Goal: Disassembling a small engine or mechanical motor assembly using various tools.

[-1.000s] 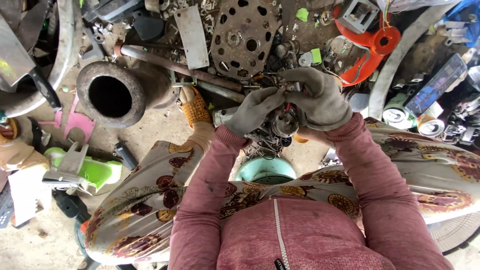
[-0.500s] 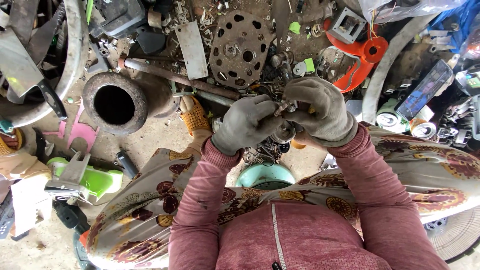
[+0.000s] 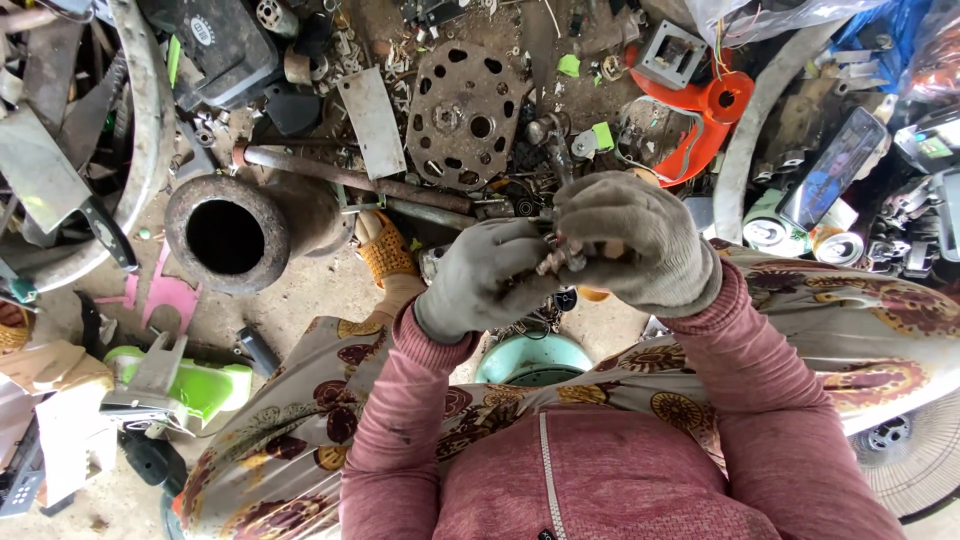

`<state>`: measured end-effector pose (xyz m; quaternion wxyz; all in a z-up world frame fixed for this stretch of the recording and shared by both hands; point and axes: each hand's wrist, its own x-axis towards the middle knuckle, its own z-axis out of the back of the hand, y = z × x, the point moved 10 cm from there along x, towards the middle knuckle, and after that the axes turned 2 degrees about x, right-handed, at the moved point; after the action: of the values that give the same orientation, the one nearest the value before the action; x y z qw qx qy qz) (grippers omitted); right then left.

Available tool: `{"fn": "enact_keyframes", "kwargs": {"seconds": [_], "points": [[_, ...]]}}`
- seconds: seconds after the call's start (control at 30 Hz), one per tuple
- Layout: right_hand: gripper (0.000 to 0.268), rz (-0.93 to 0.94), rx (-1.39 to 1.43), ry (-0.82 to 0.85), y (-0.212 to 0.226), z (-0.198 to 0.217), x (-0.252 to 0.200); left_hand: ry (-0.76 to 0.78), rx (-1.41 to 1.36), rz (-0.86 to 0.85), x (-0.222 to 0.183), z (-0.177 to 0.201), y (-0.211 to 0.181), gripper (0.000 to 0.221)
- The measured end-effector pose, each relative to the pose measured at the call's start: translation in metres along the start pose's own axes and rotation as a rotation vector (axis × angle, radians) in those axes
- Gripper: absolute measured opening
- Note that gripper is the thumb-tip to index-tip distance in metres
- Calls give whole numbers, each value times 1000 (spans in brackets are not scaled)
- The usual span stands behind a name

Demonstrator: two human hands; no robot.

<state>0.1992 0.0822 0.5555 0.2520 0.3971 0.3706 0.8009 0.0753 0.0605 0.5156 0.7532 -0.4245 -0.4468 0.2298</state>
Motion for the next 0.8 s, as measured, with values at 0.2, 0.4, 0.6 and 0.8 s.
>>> {"fn": "enact_keyframes", "kwargs": {"seconds": [0.2,0.4,0.6,0.8], "points": [[60,18,58,23,23,3,-4,16,296,-52,10,3,-33,21],[59,-4,95,2,28,6,-8,-5,556,-131,11,5,-63,22],[50,-69,201,-9,22,5,-11,-8,613,-150,12,9,-74,25],[46,-58,242,8,29,4,-9,-12,417,-57,17,13,-65,39]]}}
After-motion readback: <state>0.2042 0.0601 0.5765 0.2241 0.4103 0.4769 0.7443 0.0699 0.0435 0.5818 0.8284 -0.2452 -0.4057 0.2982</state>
